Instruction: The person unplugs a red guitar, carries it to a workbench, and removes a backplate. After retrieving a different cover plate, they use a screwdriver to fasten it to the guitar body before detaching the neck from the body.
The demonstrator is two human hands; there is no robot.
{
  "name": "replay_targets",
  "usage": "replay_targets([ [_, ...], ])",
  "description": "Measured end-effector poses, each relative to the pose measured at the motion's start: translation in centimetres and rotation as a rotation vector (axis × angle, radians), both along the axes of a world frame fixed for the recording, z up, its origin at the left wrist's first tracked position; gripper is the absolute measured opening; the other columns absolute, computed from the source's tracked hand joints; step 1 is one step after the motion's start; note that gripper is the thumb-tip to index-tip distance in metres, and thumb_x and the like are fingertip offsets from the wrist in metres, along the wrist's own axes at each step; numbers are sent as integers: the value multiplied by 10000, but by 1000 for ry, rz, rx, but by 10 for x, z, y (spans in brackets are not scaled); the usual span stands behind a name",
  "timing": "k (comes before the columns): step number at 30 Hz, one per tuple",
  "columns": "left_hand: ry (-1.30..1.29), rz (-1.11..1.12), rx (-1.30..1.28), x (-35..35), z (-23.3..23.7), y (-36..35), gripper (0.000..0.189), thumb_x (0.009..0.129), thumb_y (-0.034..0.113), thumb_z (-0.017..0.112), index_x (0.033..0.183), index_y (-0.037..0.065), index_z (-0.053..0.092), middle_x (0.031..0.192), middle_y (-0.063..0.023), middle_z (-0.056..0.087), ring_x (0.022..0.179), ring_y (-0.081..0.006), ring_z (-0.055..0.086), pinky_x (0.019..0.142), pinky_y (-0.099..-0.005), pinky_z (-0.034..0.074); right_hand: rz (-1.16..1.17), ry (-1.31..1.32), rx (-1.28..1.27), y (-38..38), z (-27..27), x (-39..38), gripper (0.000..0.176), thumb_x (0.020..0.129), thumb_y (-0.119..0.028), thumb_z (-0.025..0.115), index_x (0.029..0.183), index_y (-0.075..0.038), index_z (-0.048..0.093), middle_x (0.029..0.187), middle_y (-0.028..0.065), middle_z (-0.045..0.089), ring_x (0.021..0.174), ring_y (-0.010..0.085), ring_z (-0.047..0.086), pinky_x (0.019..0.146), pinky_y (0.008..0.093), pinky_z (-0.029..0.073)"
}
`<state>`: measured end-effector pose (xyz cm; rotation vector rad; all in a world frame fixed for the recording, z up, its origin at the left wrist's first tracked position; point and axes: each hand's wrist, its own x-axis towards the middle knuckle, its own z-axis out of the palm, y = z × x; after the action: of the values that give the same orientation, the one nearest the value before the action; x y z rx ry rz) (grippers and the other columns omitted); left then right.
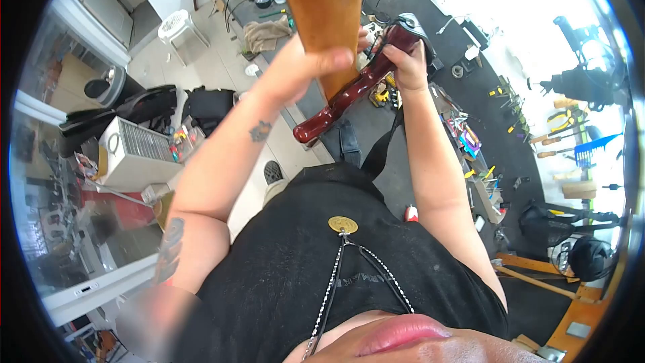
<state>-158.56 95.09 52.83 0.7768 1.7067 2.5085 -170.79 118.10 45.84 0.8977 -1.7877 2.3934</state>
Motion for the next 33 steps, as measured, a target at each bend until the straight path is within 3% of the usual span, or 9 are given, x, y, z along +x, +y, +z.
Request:
replay_targets([
  [4,-81,21,-107,-7,-88,6,841,831,408,864,1461,-14,500,1419,-151,589,1328,-265,560,1130,-424,427,35,-77,-45,-6,3,7,461,756,-137,858,1159,-22,668,1056,41,713,978,149,674,898,318,525],
  [7,-108,60,-199,-3,-92,9,850,827,327,867,1493,-22,470,1478,-154,556,1360,-262,531,1152,-412,399,-29,-36,-152,-22,6,15,405,765,-160,835,1095,-25,642,969,28,675,834,135,663,760,308,543],
  [8,-111,85,-220,0,-94,12,826,815,246,882,1492,-11,484,1504,-131,537,1383,-236,502,1167,-393,373,45,-93,-137,-17,-5,6,743,747,-79,860,1408,0,528,1314,84,628,1211,190,596,1062,363,472],
  [12,-63,35,-442,-4,-109,1,976,720,157,936,1541,-5,434,1580,-135,471,1401,-232,488,1177,-382,359,-5,-46,-195,-27,11,25,638,793,-41,825,1370,0,557,1326,82,626,1238,180,594,1091,350,469],
  [17,-36,51,-596,-11,-115,4,1024,698,149,924,1571,25,402,1470,-115,559,1315,-223,546,1123,-371,412,-333,45,-46,-39,-2,29,642,758,-379,889,1257,-34,681,1148,47,723,1061,142,657,974,325,510],
  [20,-6,176,-774,-4,-110,5,750,747,95,853,1420,33,529,1231,-85,670,1097,-206,640,964,-380,517,-411,98,-8,-46,-10,23,623,748,-357,893,1236,-27,692,1123,63,730,1026,147,660,962,319,511],
  [23,82,265,-838,3,-119,-3,711,758,96,846,1400,41,547,1198,-74,675,1061,-195,644,937,-377,524,-295,5,11,-55,1,23,576,732,-329,897,1185,-20,720,1103,69,740,1007,159,671,955,320,514],
  [25,98,282,-790,8,-124,-10,662,763,94,841,1361,31,565,1185,-77,674,1058,-190,645,936,-367,524,-359,207,-89,-71,7,28,534,717,-303,908,1131,-11,738,1072,63,748,984,156,676,940,319,520],
  [33,-142,381,-843,31,-126,-65,678,754,83,860,1362,24,566,1227,-98,674,1107,-217,653,974,-378,527,-181,90,-116,-146,5,27,579,669,-359,936,1107,-27,755,1033,56,765,944,157,694,915,312,538],
])
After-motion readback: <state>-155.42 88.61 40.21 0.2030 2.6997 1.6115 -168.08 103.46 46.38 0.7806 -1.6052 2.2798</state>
